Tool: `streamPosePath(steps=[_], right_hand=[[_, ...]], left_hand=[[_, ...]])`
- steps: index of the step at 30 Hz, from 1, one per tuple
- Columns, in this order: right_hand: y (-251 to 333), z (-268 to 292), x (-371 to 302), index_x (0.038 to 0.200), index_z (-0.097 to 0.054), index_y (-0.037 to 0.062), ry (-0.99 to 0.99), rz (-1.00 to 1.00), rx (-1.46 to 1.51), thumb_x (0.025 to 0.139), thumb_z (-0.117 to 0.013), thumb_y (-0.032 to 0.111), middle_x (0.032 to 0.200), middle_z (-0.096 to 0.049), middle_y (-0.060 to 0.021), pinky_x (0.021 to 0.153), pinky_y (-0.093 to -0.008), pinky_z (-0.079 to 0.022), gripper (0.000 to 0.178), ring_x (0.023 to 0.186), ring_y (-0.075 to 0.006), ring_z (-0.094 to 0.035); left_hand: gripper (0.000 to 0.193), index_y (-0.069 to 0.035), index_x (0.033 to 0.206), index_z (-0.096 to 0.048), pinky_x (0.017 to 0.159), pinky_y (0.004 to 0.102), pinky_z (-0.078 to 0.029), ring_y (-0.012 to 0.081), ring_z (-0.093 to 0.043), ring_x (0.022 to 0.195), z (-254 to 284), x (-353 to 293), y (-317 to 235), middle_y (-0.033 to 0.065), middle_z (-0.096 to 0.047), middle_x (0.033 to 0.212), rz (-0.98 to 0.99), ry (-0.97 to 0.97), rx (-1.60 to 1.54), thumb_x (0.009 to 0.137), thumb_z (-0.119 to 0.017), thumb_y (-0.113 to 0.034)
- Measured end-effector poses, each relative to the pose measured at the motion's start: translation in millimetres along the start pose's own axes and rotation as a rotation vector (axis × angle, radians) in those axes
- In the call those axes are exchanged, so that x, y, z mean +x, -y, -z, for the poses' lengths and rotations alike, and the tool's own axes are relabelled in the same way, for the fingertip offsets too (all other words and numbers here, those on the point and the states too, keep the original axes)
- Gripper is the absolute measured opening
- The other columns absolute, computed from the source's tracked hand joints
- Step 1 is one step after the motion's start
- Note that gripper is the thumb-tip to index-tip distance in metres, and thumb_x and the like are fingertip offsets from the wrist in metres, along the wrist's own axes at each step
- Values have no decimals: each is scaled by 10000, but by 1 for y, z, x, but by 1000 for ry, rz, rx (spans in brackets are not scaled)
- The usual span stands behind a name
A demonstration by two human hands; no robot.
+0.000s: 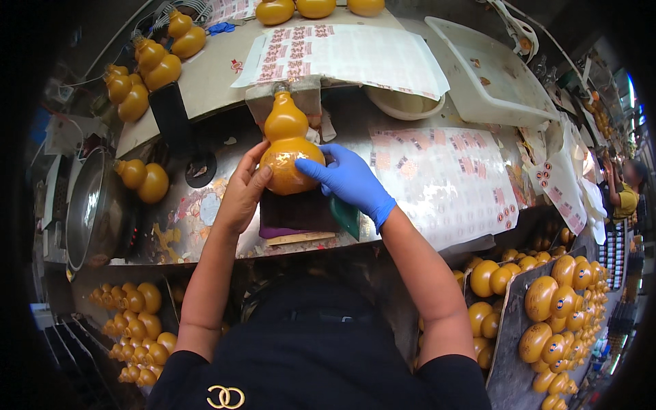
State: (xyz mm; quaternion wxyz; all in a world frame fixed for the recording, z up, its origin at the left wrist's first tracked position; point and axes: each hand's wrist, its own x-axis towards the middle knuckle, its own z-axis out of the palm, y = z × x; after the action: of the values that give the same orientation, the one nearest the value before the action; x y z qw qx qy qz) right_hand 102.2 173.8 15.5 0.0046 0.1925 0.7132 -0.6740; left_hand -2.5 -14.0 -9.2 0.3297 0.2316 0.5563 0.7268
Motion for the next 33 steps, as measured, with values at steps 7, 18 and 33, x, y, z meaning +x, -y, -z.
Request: streamPosePath(steps=[7,18,33], right_hand=[[-3,1,3,1138,-560,-43,0,4,48,814,-701,489,701,-562,-11,553,-197,-428,639,579,-55,-511],[-4,2,1,1150,-572,-48,-6,28,27,806,-705,496,699,-555,-3,572,-189,-429,657,596,-51,-516],[-18,6,6,1263,-509,-20,30,77,1,802,-734,421,679,-539,26,586,-195,-427,677,615,-47,-509]], left_hand=[[764,-15,1433,-285,1073,337,-343,241,-410,1300,0,-3,0,156,-392,1395,8,21,6,839,-725,-207],[754,-11,1425,-311,1071,337,-339,202,-427,1274,4,-1,-2,140,-432,1368,37,11,-100,834,-729,-223],[732,0,1425,-304,1037,319,-380,207,-471,1245,6,-1,0,145,-470,1344,-12,54,77,848,-711,-194]])
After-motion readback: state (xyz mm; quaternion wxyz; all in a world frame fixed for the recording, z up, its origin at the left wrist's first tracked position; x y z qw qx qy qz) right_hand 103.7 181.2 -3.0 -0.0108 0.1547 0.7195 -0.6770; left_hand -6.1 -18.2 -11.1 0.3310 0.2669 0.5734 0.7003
